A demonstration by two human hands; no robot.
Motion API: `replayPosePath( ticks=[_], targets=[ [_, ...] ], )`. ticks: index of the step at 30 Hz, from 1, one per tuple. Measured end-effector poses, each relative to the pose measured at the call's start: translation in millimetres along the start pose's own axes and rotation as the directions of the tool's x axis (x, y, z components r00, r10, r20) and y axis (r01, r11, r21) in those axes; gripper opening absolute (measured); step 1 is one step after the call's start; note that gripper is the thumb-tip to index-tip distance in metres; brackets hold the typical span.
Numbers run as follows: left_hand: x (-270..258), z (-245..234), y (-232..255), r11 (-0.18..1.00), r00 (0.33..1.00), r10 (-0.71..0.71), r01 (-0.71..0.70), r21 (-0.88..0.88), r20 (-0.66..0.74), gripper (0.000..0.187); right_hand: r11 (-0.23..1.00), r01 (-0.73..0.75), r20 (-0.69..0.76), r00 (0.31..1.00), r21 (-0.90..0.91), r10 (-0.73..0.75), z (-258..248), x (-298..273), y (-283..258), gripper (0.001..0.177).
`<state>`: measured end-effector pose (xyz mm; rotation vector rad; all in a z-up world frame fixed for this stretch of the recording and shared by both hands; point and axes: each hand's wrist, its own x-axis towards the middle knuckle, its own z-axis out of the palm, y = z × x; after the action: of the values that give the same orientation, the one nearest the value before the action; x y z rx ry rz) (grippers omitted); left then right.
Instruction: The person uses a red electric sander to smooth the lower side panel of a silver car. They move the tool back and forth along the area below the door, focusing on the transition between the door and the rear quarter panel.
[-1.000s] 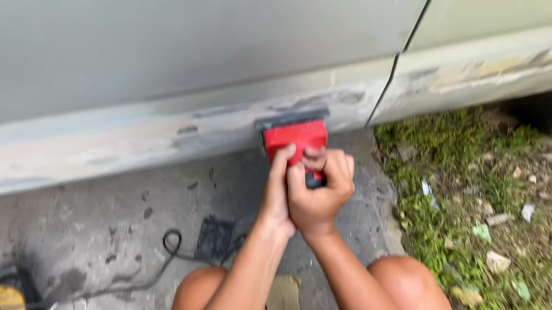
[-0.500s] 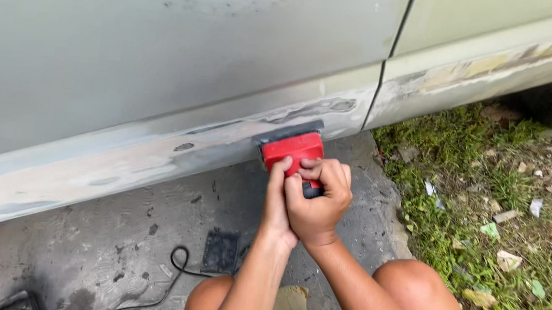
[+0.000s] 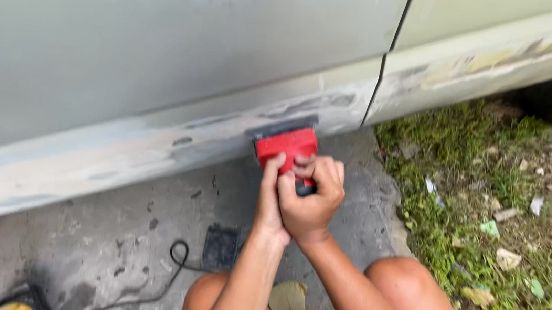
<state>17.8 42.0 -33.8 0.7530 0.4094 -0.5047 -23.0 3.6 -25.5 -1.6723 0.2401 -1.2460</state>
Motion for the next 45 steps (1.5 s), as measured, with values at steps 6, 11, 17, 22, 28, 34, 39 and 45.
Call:
replayPosePath(
  ticks=[6,11,17,22,28,34,39,45],
  targets=[
    [6,4,-6,1.0,1.0,-0.028,0.028,0.007,0.005,0.044,1.0,-0.018,-0.003,1.0,-0.012,0.018,-4,7,4,0.013],
    [7,3,-7,0.999,0.999,-0.047,0.047,0.024,0.018,0.048,1.0,0.008,-0.012,1.0,-0.025,-0.008,-2,7,10,0.012],
    [0,-13,3,0.999,0.999,-0.034,0.033,-0.033,-0.025,0.046,0.999,-0.048,0.006,0.999,-0.009,0.048,7,-6,-3,0.014],
    [2,-6,0,1.0,0.999,0.001,-0.002,-0.013,-0.051,0.052,1.0,-0.026,0.0,1.0,0.017,0.026,5,-3,0,0.013],
    [15,36,-42,0.998,0.997,-0.057,0.057,0.003,0.043,0.065,0.996,0.045,-0.004,0.999,-0.074,-0.045,-30,28,35,0.016],
    [-3,25,-22,0.997,0.998,-0.069,0.069,0.02,0.007,0.068,0.997,0.038,0.011,0.999,-0.065,-0.037,-22,18,29,0.014],
    [-2,-9,6,1.0,0.998,-0.019,0.019,0.001,-0.061,0.061,1.0,-0.01,0.024,1.0,-0.02,0.011,12,-11,-3,0.015],
    [-6,-14,9,1.0,0.997,0.01,-0.011,-0.014,-0.073,0.055,1.0,-0.02,0.033,0.999,0.024,0.019,13,-12,-7,0.014]
  ],
)
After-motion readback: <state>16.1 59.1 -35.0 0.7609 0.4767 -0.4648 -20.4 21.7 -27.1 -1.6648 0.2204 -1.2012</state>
